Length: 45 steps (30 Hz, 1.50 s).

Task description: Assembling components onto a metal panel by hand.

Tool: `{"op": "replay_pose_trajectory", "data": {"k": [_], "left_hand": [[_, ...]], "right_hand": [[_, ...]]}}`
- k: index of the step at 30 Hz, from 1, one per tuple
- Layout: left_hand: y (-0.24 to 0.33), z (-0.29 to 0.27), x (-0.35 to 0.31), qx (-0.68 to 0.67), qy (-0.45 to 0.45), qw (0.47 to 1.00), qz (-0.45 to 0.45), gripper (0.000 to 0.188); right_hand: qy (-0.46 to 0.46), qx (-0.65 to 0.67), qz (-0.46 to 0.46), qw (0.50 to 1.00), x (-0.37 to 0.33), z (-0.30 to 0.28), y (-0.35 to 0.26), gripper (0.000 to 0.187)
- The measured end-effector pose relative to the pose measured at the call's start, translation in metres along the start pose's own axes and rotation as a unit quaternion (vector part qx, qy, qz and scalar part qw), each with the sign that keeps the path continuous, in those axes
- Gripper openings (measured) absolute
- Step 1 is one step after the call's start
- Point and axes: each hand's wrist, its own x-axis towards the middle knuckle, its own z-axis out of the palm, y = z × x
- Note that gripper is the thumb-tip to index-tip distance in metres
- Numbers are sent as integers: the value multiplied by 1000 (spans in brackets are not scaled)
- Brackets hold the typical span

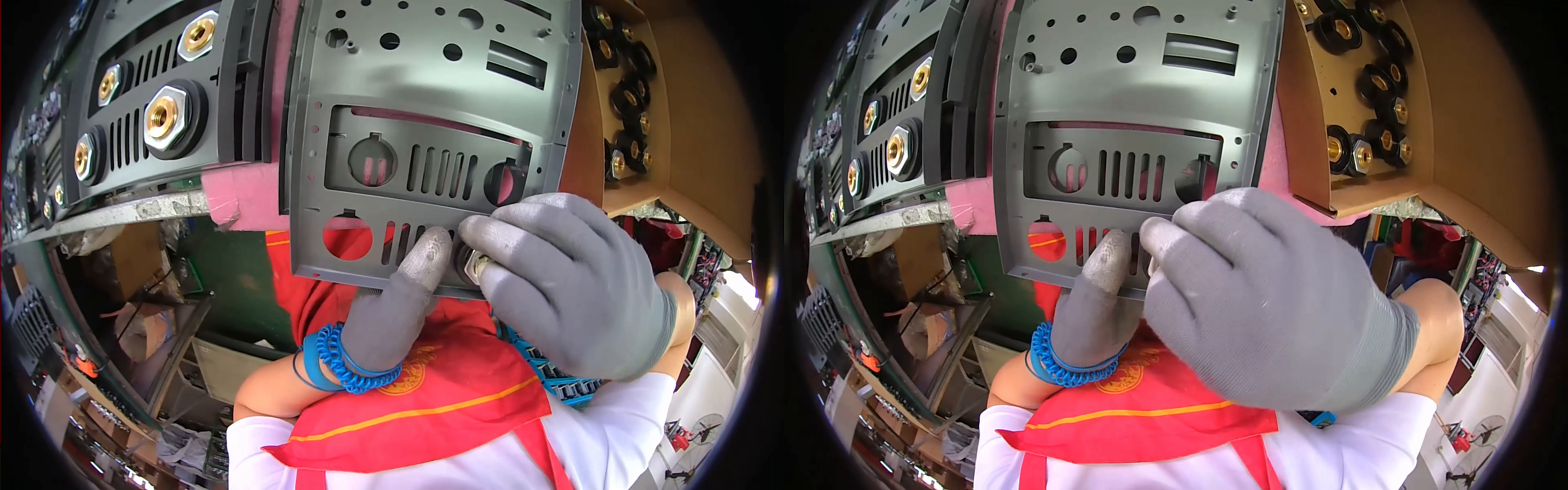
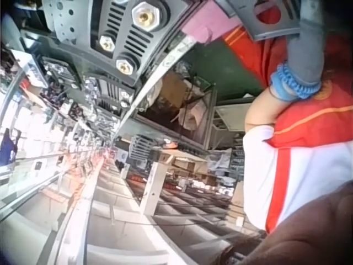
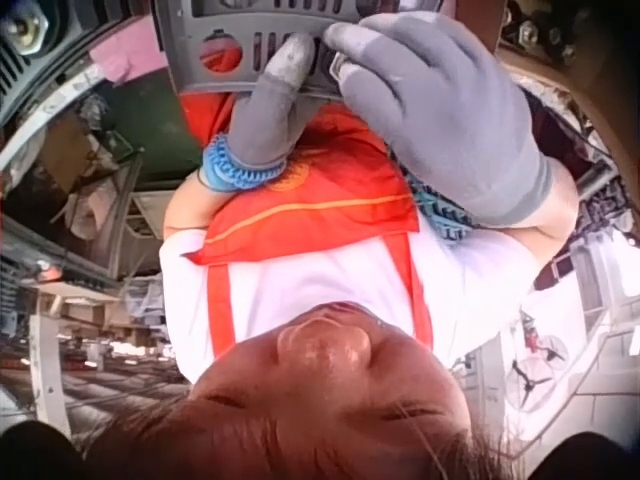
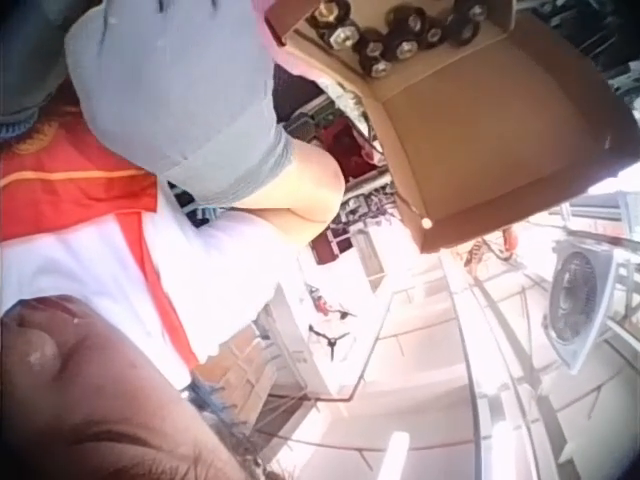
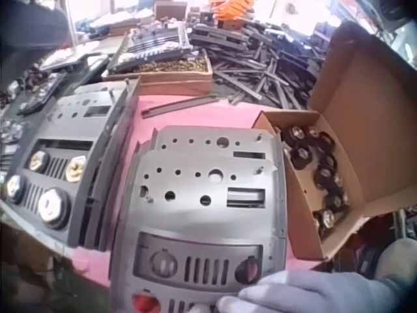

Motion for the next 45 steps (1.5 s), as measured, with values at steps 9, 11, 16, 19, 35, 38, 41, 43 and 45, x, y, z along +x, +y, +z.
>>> {"op": "replay_pose_trajectory", "data": {"k": [9, 11, 16, 19, 35, 38, 41, 43, 45], "left_hand": [[-15, -44, -1, 523, -38, 846, 98, 40], [-19, -47, -4, 482, -28, 871, 87, 40], [-24, -42, -4, 267, -27, 963, 28, 38], [-24, -38, -5, 134, -16, 991, -3, 37], [4, -16, 1, 46, 20, 997, -64, 24], [7, -6, 0, -6, 36, 998, -57, 25], [3, -9, 0, 29, 53, 997, -55, 28], [-1, -14, 0, 79, 64, 994, -49, 31], [-2, -17, 0, 179, 22, 983, 9, 38]], "right_hand": [[-69, 105, -31, 992, 5, -29, 15, 21], [-58, 84, 31, 994, 17, -39, 27, 26], [-4, 92, 68, 993, 17, -42, 50, 27], [-7, 55, 30, 998, 22, -36, 48, 27], [-91, 65, -51, 992, 11, -21, 23, 27], [-87, 45, -58, 993, 12, -21, 17, 26], [-80, 19, -42, 996, 11, -27, 10, 28], [-65, 18, -66, 995, 7, -24, 12, 29], [-52, 14, -85, 995, 3, -27, 11, 31]]}}
